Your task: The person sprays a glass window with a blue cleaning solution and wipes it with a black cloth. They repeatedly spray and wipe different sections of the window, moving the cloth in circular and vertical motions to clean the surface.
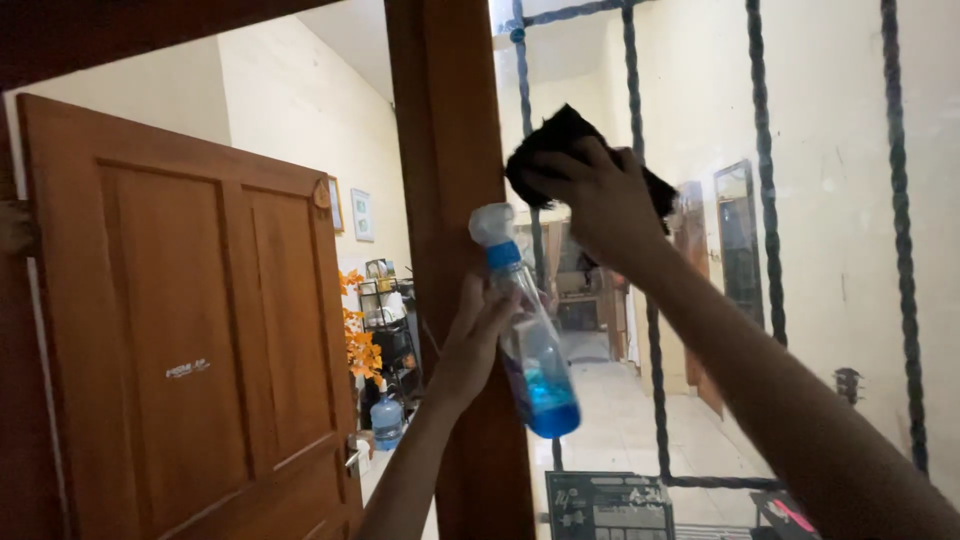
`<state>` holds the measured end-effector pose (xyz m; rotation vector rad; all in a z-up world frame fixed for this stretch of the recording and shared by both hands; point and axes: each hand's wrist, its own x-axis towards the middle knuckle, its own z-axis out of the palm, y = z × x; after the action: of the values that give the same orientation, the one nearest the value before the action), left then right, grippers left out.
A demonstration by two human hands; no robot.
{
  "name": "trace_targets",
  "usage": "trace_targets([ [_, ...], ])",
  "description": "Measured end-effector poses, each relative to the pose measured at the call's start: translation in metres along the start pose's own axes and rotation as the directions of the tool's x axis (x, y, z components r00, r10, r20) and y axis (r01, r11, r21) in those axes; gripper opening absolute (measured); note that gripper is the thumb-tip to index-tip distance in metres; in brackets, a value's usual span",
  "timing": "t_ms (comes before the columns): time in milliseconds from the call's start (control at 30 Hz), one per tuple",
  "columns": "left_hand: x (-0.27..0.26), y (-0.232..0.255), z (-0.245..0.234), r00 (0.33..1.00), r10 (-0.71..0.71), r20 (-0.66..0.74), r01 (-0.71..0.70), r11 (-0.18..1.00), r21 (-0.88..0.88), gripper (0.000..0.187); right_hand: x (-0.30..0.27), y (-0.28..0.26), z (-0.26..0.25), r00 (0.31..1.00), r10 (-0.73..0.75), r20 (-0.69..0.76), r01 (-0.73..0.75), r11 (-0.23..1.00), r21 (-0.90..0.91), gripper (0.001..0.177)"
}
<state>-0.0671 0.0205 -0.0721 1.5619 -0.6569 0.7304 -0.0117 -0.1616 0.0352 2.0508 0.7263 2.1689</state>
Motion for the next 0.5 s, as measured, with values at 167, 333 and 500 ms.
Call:
trace_targets([
  [167, 0.018, 0.001, 0.004, 0.988, 0.156, 0.014, -0.156, 0.986, 0.050, 0.040, 0.039, 0.042, 0.049, 0.976, -0.110, -0.186, 0.108, 0.994, -0.022, 0.044],
  [333, 0.053, 0.001, -0.006, 0.994, -0.047, -0.095, 0.026, 0.977, -0.213, 0.027, 0.030, 0.017, 0.039, 0.988, 0.006, -0.157, 0.004, 0.998, 0.069, 0.042],
  [500, 0.019, 0.008, 0.005, 0.979, 0.124, -0.161, -0.161, 0.956, -0.245, 0.027, -0.054, 0.014, 0.033, 0.997, -0.083, 0.001, 0.083, 0.996, -0.012, 0.034],
])
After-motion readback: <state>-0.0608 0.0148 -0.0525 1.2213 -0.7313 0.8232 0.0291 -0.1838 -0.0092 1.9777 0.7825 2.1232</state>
